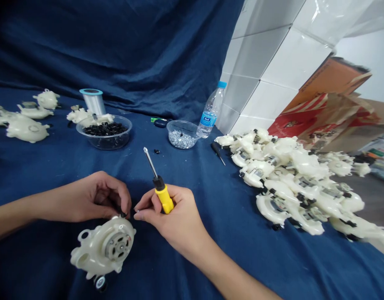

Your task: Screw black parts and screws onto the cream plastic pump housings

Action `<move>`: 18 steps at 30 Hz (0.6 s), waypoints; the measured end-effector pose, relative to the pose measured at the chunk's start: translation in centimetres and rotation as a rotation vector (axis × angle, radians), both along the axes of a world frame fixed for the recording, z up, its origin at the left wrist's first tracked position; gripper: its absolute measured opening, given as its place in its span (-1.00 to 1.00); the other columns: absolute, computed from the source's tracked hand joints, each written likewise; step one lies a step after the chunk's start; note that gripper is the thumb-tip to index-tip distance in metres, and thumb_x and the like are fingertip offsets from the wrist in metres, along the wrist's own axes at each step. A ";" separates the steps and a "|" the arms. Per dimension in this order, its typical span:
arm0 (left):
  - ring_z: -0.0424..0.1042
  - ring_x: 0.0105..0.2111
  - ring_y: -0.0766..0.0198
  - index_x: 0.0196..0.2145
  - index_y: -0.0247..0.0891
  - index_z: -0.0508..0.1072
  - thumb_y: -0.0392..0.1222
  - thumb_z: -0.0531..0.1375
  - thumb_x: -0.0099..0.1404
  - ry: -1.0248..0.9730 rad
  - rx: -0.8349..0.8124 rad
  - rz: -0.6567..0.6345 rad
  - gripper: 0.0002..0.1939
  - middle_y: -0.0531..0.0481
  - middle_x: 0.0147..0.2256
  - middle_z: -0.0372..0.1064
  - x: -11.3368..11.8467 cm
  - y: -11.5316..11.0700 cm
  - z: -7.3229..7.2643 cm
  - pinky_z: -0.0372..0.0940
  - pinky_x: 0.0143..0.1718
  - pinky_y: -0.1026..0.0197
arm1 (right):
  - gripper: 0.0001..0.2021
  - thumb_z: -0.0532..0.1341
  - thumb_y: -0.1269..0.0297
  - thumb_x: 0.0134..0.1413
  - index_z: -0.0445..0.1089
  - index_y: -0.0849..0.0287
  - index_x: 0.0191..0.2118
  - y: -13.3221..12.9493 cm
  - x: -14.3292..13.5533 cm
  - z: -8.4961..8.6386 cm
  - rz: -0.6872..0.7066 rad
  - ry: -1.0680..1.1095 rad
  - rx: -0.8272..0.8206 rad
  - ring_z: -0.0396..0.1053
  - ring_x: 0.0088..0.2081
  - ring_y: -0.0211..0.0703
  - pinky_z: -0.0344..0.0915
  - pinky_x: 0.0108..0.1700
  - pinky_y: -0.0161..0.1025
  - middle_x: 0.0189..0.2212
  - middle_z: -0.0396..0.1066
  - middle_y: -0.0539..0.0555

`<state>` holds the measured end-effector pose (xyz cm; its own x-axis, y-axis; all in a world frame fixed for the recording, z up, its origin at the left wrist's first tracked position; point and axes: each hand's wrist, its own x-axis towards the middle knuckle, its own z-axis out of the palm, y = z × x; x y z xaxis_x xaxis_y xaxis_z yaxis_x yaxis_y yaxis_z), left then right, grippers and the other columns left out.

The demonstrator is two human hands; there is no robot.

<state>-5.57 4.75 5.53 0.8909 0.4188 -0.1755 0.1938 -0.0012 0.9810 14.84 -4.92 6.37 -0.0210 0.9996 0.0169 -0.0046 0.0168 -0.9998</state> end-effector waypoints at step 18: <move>0.54 -0.22 0.20 -0.03 -0.22 0.47 -0.37 0.30 0.24 0.005 0.012 0.021 -0.67 -0.01 -0.21 0.56 0.3 -0.5 0.4 0.41 -0.24 0.24 | -0.50 0.49 0.46 -0.24 0.07 0.14 -0.68 0.2 -0.3 -0.3 0.009 0.010 -0.014 0.45 -0.44 -0.22 0.36 -0.30 -0.26 -0.47 0.56 0.02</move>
<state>-5.24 4.29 5.92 0.8811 0.4396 -0.1745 0.1987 -0.0091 0.9800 14.54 -4.76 6.11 -0.0302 0.9995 0.0031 -0.0150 0.0026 -0.9999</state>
